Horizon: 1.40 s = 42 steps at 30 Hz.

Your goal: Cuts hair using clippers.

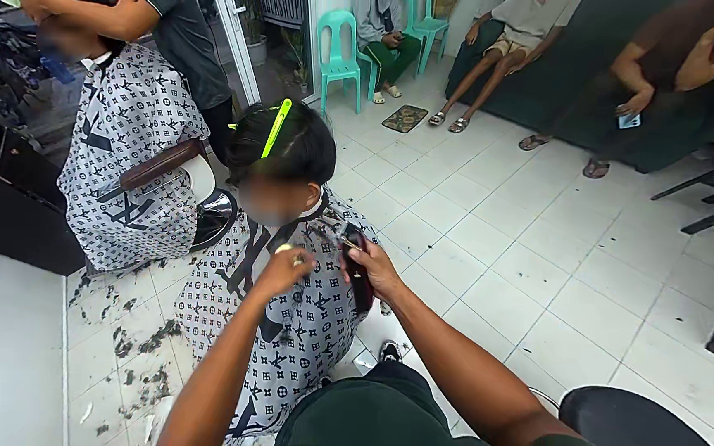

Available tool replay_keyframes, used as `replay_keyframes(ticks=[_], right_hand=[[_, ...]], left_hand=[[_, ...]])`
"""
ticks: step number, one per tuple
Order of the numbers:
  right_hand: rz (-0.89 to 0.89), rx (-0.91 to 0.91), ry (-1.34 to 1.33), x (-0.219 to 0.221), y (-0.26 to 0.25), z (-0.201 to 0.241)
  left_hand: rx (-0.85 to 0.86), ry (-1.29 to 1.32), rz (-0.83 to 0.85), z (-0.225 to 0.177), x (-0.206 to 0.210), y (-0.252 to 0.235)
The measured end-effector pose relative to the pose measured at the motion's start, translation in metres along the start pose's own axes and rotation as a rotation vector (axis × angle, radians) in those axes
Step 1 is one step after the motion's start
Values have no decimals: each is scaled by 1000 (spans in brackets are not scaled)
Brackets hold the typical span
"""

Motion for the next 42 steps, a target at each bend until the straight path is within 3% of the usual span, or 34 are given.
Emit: replay_keyframes(ticks=[5,9,17,22,27,32,42], right_hand=[[-41,115,159,36,-50,20],[-26,84,311,51,-70,28],[-49,55,375,56,-74,31],[-55,6,311,59,-74,29],[141,84,231,65,-60,16],[60,86,321,71,-66,23],[-3,54,253,68,-72,29]], left_hand=[[-53,54,-82,63,41,67],[-77,-17,-107,96,66,107],[-227,218,-163,151,80,134],[-253,224,-162,156,75,135],[-253,206,-170,160,69,133],[-283,187,-139,167,73,132],[-269,185,-117,166,77,129]])
Point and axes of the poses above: each hand's wrist, its own y-axis away from the middle knuckle, its own x-axis out of the palm, z = x × y, the point moved 7 cm from there along -y, towards the middle knuckle, and after that the axes turned 15 degrees about y, right-handed, at the moved point
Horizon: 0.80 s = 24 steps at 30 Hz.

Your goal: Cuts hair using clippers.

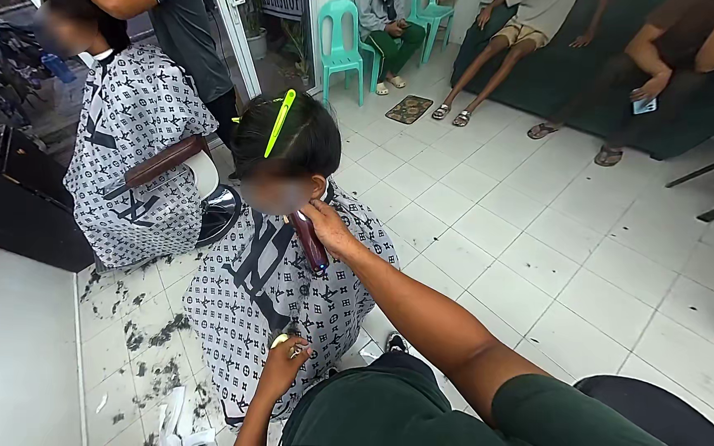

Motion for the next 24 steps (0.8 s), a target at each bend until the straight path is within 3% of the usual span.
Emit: replay_keyframes(ticks=[20,22,24], right_hand=[[-80,-35,-38,-16,-8,-2],[-79,-127,6,-19,1,2],[41,-154,94,-26,18,-6]], left_hand=[[-33,-38,38,2,8,-1],[16,102,27,-10,5,0],[282,582,-179,-51,-27,8]])
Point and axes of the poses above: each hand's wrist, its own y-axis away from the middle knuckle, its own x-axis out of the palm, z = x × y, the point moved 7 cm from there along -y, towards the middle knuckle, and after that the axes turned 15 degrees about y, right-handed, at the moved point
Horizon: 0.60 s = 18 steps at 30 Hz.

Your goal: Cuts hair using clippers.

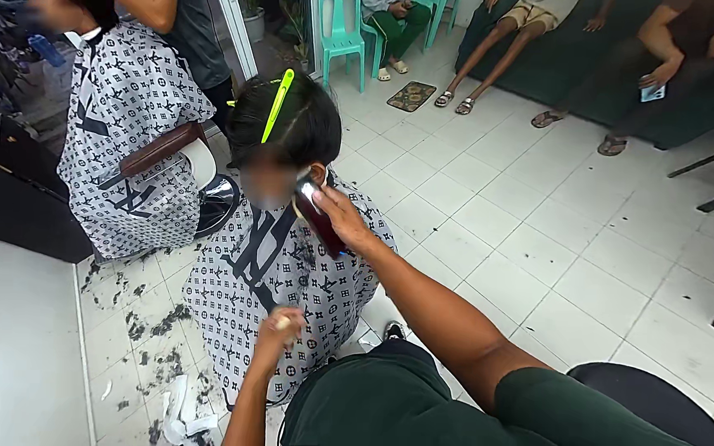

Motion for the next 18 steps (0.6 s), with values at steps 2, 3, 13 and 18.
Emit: replay_keyframes(ticks=[2,3,13,18], right_hand=[[151,80,-39,-8,19,-22],[182,126,-128,-10,33,-37],[154,488,-437,-66,126,-144],[-89,469,-580,-163,135,-192]], left_hand=[[382,283,-204,-84,-3,-21],[509,196,-245,-121,2,-33],[229,-161,516,-187,125,-137],[4,-486,517,-162,157,-131]])
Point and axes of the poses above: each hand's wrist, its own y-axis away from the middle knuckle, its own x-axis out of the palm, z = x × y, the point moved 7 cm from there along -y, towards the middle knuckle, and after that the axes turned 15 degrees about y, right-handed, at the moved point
